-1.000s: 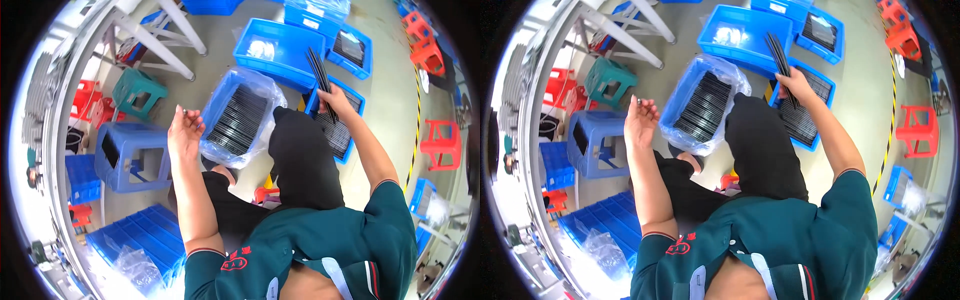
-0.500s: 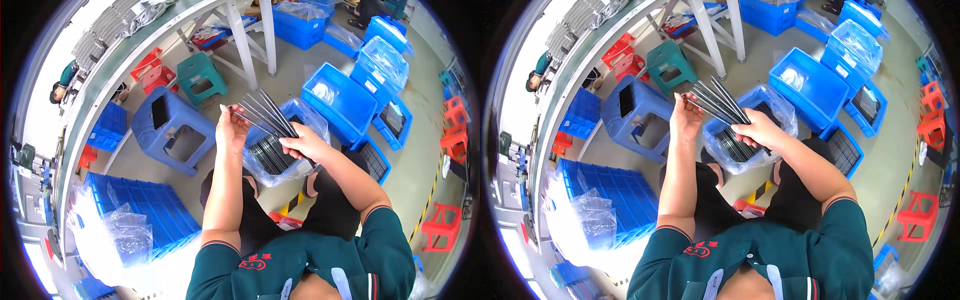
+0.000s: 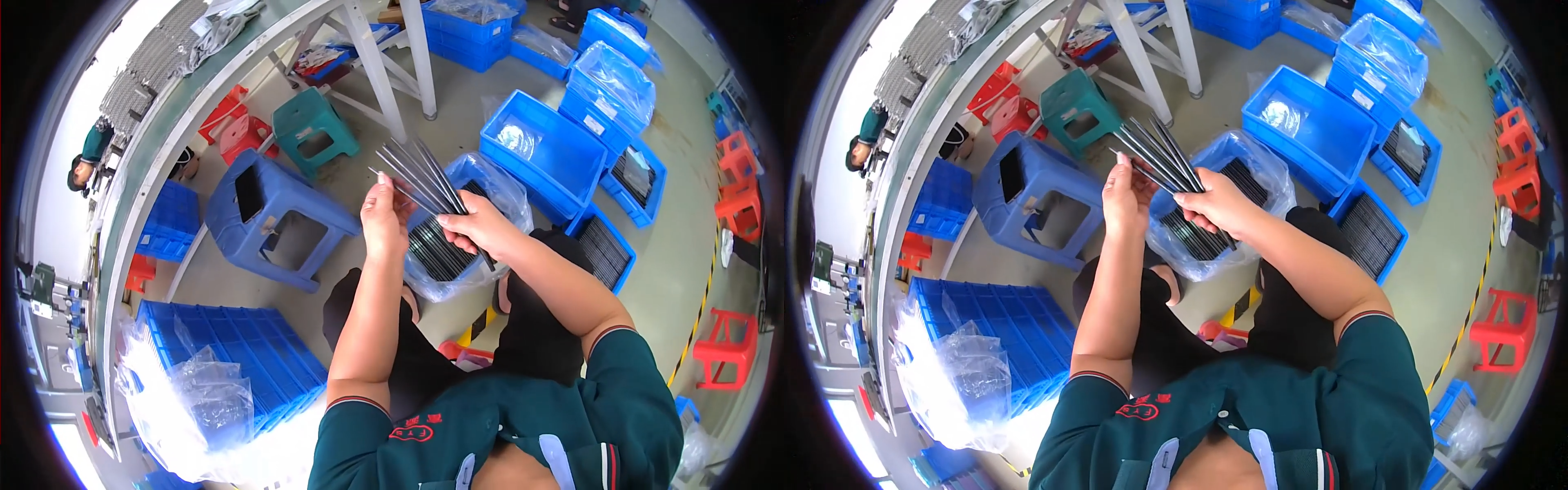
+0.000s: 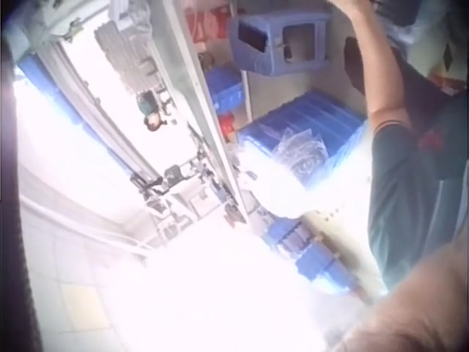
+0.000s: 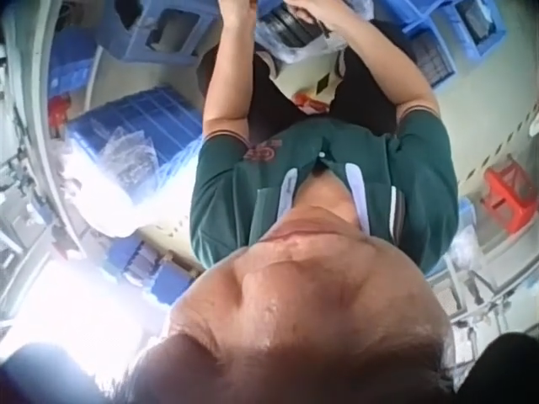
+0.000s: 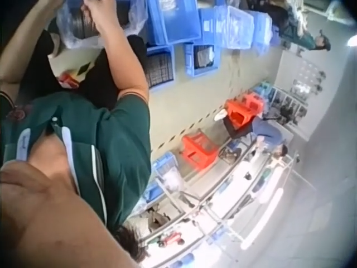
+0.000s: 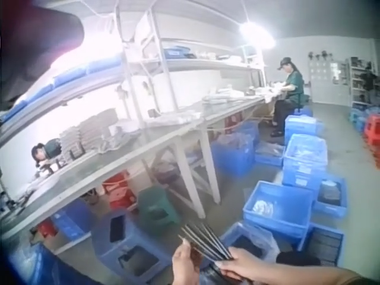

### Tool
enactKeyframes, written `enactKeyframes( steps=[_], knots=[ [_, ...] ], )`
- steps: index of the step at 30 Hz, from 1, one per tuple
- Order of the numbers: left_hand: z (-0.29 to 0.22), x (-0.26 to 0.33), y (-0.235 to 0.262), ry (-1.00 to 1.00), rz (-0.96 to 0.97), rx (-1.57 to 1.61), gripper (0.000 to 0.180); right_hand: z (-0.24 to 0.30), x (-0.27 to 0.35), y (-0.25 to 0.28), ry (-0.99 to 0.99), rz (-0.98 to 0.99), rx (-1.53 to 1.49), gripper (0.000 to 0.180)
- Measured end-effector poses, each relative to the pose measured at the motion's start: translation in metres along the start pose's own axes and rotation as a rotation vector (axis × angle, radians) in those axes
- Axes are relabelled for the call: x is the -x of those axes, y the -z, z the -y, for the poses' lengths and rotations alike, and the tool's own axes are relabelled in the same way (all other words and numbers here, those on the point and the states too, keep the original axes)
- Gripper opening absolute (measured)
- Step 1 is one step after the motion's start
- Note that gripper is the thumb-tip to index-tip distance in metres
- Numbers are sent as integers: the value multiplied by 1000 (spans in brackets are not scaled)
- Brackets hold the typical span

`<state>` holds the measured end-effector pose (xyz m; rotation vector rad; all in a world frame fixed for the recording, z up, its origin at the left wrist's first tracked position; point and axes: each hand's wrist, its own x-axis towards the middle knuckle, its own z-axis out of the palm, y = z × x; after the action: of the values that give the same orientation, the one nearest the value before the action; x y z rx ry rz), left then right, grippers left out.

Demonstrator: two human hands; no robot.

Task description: Sorting black rods from a bulk bag into organized rows within blue plastic bins.

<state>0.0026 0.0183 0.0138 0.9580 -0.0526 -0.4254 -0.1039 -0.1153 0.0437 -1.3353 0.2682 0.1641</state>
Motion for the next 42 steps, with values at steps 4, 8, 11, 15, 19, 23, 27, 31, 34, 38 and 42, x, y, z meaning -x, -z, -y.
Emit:
enactKeyframes(
  steps=[4, 8, 11, 15, 19, 23, 27, 31, 34, 38, 42],
  knots=[
    [26, 19, -17, 68, 201, -144, 29, 1, -10, 7, 58, -39, -172, 14],
    [24, 18, -20, 99, 140, -2, 29, -1, -17, 11, 60, -67, -85, 15],
    [17, 15, -20, 56, 49, -96, 28, 1, -22, 14, 78, -296, 53, 13],
    [17, 22, -20, 185, 232, -220, 28, 11, -24, 30, 176, -153, -234, 17],
    [27, 33, -24, 476, 410, -176, 33, 14, -27, 41, 94, -148, -289, 21],
    [29, 35, -28, 426, 378, -314, 33, 7, -32, 41, 147, -232, -257, 21],
    [23, 41, -25, 392, 493, -466, 31, 6, -37, 52, 144, -314, -292, 24],
    [6, 48, -6, 503, 621, -611, 31, 31, -42, 94, 236, -486, -338, 29],
    [-8, 38, 6, 485, 519, -581, 33, 38, -37, 112, 297, -517, -403, 27],
    [5, 27, -1, 443, 482, -84, 33, 16, -37, 79, 152, -379, -328, 29],
    [17, 27, -12, 491, 656, -67, 32, -8, -37, 30, 80, -224, -129, 26]
  ],
)
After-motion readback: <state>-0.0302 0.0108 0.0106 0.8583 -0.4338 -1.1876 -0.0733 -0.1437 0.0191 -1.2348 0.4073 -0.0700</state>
